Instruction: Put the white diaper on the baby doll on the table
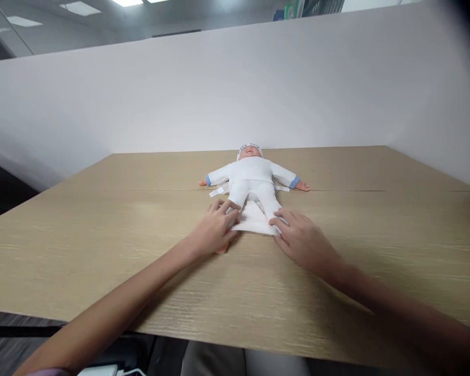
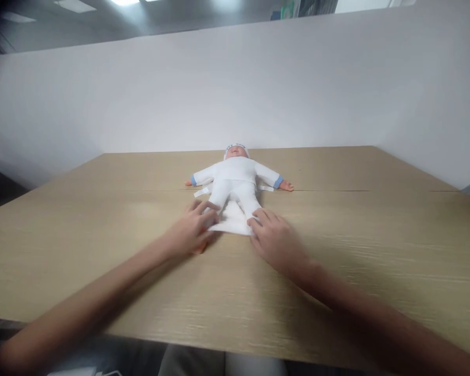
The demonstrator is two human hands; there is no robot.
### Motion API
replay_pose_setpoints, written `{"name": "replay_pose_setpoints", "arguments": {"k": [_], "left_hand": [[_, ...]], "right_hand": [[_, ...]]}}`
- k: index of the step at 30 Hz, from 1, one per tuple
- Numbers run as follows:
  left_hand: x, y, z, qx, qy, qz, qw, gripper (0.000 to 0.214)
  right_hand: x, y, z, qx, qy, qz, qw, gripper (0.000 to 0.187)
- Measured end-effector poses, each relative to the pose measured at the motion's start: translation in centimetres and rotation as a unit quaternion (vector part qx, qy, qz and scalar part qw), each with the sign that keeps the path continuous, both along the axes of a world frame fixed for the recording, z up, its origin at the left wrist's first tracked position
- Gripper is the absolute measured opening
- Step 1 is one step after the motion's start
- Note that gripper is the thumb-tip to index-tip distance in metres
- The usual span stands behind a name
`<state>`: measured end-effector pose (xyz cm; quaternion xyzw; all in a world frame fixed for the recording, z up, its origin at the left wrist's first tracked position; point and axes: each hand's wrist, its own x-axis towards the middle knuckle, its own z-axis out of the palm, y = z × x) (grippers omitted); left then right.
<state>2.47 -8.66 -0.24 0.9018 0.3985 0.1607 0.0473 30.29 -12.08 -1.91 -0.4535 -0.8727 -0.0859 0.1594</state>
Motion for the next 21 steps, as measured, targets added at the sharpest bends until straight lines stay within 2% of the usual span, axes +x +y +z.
{"name": "replay_pose_setpoints", "arguments": {"k": [3, 6, 8, 10, 13, 17, 21], "left_hand": [[-0.1, 1.4, 1.3, -0.047, -0.073, 0.019, 0.996, 0.018], [0.0, 3.8, 2.7, -0.104, -0.164, 0.043, 0.980, 0.020], [0.4, 5.8, 3.4, -0.117, -0.214, 0.047, 0.969, 0.021], [1.0, 8.1, 3.7, -0.128, -0.257, 0.049, 0.957, 0.023], [1.9, 11.6, 3.5, -0.171, -0.321, 0.060, 0.930, 0.026], [2.8, 15.6, 2.3, -0.240, -0.381, 0.085, 0.889, 0.029], [3.0, 17.7, 0.6, -0.323, -0.434, 0.109, 0.834, 0.037]], "right_hand": [[0.7, 1.9, 0.4, -0.025, 0.069, 0.013, 0.997, 0.020], [1.2, 4.9, 1.6, -0.083, 0.174, 0.042, 0.980, 0.020], [1.1, 7.2, 2.4, -0.078, 0.219, 0.052, 0.971, 0.023], [0.8, 9.7, 2.9, -0.040, 0.242, 0.050, 0.968, 0.021], [0.2, 13.6, 3.1, -0.039, 0.268, 0.003, 0.963, 0.021], [-0.2, 18.2, 3.0, -0.140, 0.297, -0.089, 0.940, 0.024], [-0.4, 20.2, 2.2, -0.169, 0.316, -0.106, 0.928, 0.027]]}}
